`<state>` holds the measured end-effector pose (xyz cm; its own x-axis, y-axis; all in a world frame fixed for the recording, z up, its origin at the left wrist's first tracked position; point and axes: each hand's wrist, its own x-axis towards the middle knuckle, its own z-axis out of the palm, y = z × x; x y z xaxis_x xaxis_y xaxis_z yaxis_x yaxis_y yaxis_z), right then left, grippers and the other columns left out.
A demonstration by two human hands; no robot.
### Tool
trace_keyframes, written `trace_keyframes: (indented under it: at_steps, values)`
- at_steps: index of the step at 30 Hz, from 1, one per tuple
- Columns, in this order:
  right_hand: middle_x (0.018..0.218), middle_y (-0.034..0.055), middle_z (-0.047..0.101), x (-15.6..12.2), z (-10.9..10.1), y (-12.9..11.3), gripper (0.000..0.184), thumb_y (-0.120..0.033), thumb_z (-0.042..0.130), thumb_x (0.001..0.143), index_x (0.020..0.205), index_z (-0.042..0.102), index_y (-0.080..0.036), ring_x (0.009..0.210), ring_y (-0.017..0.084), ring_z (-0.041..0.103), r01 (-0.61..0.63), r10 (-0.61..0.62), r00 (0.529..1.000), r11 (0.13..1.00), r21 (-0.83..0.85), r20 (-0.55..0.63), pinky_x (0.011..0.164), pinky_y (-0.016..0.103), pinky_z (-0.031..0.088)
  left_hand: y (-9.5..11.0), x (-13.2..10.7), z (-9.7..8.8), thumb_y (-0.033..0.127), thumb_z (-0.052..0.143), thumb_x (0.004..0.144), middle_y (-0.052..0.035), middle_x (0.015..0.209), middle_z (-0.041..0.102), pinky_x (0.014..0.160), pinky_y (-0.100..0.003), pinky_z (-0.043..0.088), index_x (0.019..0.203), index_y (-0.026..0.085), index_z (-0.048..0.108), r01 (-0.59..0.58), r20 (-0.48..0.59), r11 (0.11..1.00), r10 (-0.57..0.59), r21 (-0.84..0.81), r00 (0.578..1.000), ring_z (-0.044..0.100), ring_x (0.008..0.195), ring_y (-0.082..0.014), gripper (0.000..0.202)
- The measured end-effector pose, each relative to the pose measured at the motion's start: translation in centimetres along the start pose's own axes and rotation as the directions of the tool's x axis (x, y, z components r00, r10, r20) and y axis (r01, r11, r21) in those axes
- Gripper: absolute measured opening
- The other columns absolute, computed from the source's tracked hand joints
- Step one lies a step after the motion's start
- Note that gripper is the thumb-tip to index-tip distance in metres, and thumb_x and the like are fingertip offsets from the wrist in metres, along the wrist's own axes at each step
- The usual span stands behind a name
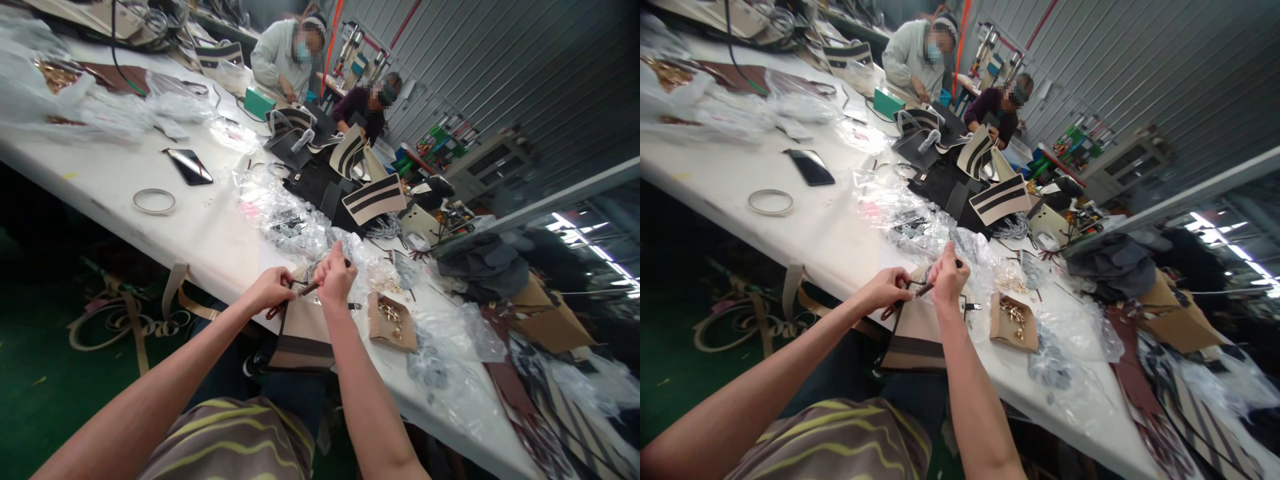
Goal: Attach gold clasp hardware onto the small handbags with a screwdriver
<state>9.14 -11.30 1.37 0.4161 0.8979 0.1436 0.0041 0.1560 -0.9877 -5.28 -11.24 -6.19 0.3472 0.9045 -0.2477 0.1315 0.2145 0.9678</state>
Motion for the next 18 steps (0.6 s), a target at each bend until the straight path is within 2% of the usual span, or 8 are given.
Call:
trace_keyframes:
  at_steps: [5,7,10,13,15,18]
  values:
    - [0.046,-0.0119,0.025,4.1,1.3,-0.3,0.074,-0.081,0.069,0.093,0.062,0.026,-0.030,0.035,0.007,0.022,-0.219,0.220,0.976,0.974,0.051,-0.004,0.031,0.026,0.018,0.5,-0.2,0.0,0.019,0.085,0.063,0.0077,0.065,0.055,0.054,-0.026,0.034,0.091,0.018,0.068,-0.004,-0.025,1.000,0.004,0.026,1.000,0.052,0.060,-0.0146,0.033]
    - [0.045,-0.0122,0.026,4.7,2.1,0.1,0.073,-0.079,0.073,0.092,0.063,0.027,-0.030,0.034,0.007,0.022,-0.289,0.288,0.957,0.957,0.034,0.020,0.030,0.026,0.017,0.7,-0.3,0.0,0.017,0.084,0.063,0.0079,0.064,0.055,0.054,-0.027,0.033,0.090,0.018,0.069,0.001,-0.035,0.999,0.000,0.039,0.999,0.051,0.060,-0.0147,0.032]
    - [0.045,-0.0111,0.030,4.7,3.0,0.6,0.070,-0.072,0.077,0.093,0.061,0.030,-0.029,0.034,0.007,0.025,-0.316,0.317,0.948,0.948,-0.038,0.029,0.030,0.026,0.018,0.8,-0.4,0.1,0.014,0.084,0.061,0.0076,0.064,0.056,0.055,-0.027,0.034,0.089,0.018,0.069,0.022,-0.042,0.998,-0.020,0.051,0.999,0.052,0.060,-0.0150,0.032]
    - [0.045,-0.0093,0.034,3.1,3.0,1.1,0.067,-0.070,0.075,0.094,0.061,0.034,-0.029,0.034,0.009,0.030,-0.206,0.211,0.977,0.969,-0.137,0.024,0.031,0.026,0.021,0.8,-0.3,0.2,0.011,0.083,0.062,0.0074,0.065,0.057,0.055,-0.027,0.034,0.089,0.018,0.070,0.040,-0.044,0.999,-0.038,0.037,0.998,0.052,0.059,-0.0147,0.031]
    - [0.046,-0.0079,0.038,1.1,2.3,1.4,0.065,-0.072,0.070,0.098,0.062,0.037,-0.029,0.037,0.010,0.035,-0.048,0.053,0.998,0.978,-0.204,0.021,0.034,0.026,0.026,0.7,-0.1,0.3,0.009,0.082,0.062,0.0079,0.064,0.056,0.054,-0.026,0.034,0.089,0.018,0.069,0.039,-0.039,0.999,-0.038,0.016,0.998,0.052,0.058,-0.0141,0.031]
    - [0.051,-0.0052,0.043,-2.2,0.7,1.4,0.065,-0.075,0.056,0.105,0.064,0.039,-0.028,0.044,0.012,0.043,0.165,-0.146,0.986,0.944,-0.287,0.085,0.041,0.027,0.033,0.7,0.0,0.2,0.006,0.079,0.063,0.0094,0.062,0.053,0.053,-0.026,0.032,0.088,0.018,0.066,0.032,-0.004,0.999,-0.032,-0.004,0.999,0.050,0.056,-0.0130,0.031]
